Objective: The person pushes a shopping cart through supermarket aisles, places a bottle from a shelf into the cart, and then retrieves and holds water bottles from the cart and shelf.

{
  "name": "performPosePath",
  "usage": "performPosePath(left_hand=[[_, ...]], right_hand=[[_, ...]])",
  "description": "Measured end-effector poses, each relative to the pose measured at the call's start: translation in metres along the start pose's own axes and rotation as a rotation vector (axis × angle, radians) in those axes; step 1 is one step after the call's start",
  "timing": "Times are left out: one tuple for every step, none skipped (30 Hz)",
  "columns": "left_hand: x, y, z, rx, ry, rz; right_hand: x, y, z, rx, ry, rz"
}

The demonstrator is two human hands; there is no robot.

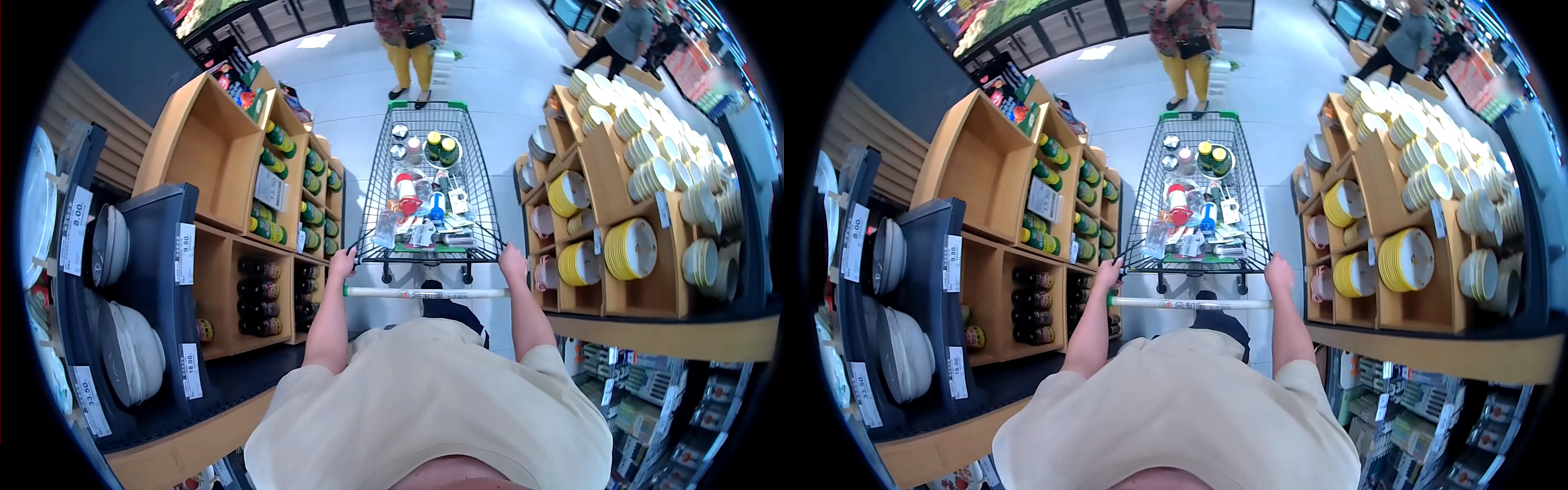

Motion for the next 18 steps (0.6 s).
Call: performPosePath(left_hand=[[-0.004, 0.003, 0.001, 0.000, -0.006, 0.011], [-0.008, 0.006, 0.002, -0.001, -0.015, 0.021], [-0.013, 0.009, 0.003, -0.002, -0.026, 0.023], [-0.015, 0.010, 0.005, -0.018, -0.002, 0.009], [-0.018, 0.012, 0.008, 0.000, -0.014, 0.031], [-0.024, 0.013, 0.007, 0.017, -0.027, 0.048], [-0.031, 0.014, 0.006, 0.022, -0.028, 0.054], [-0.037, 0.015, 0.006, 0.026, -0.027, 0.057], [-0.043, 0.017, 0.007, 0.028, -0.027, 0.058], [-0.048, 0.018, 0.008, 0.025, -0.032, 0.057], [-0.050, 0.019, 0.009, 0.019, -0.033, 0.046], [-0.053, 0.021, 0.012, 0.016, -0.038, 0.045], [-0.057, 0.025, 0.014, 0.006, -0.019, 0.008], [-0.059, 0.029, 0.015, 0.010, -0.038, 0.013], [-0.061, 0.033, 0.018, 0.009, -0.030, 0.012], [-0.064, 0.035, 0.021, 0.009, -0.022, 0.013], [-0.065, 0.038, 0.023, 0.008, -0.021, 0.010], [-0.067, 0.040, 0.023, 0.005, -0.020, 0.002]], right_hand=[[-0.004, -0.001, -0.004, -0.003, 0.005, 0.004], [-0.007, -0.002, -0.009, -0.008, 0.008, 0.011], [-0.011, -0.002, -0.013, 0.000, 0.010, 0.001], [-0.012, 0.001, -0.017, 0.009, 0.009, -0.009], [-0.017, 0.001, -0.020, 0.012, 0.011, -0.015], [-0.020, 0.002, -0.025, 0.016, 0.009, -0.020], [-0.022, 0.003, -0.030, 0.001, 0.004, -0.028], [-0.026, 0.005, -0.034, 0.004, -0.005, -0.040], [-0.029, 0.006, -0.039, 0.006, -0.016, -0.052], [-0.031, 0.007, -0.043, 0.008, -0.028, -0.064], [-0.029, 0.010, -0.047, 0.018, -0.027, -0.063], [-0.033, 0.009, -0.050, 0.022, -0.017, -0.057], [-0.036, 0.009, -0.052, 0.028, -0.007, -0.051], [-0.038, 0.008, -0.057, 0.032, -0.008, -0.048], [-0.042, 0.006, -0.059, 0.035, -0.008, -0.047], [-0.046, 0.003, -0.062, 0.038, -0.007, -0.046], [-0.049, 0.002, -0.065, 0.047, -0.009, -0.046], [-0.048, 0.001, -0.067, 0.059, -0.015, -0.047]])
Point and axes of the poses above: each hand's wrist, its own x-axis towards the middle knuckle, its own y-axis out of the palm, z = x × y, the point moved 2 cm from there along x, towards the middle knuckle, and after that the axes turned 14 degrees about x, right-handed, at the moved point
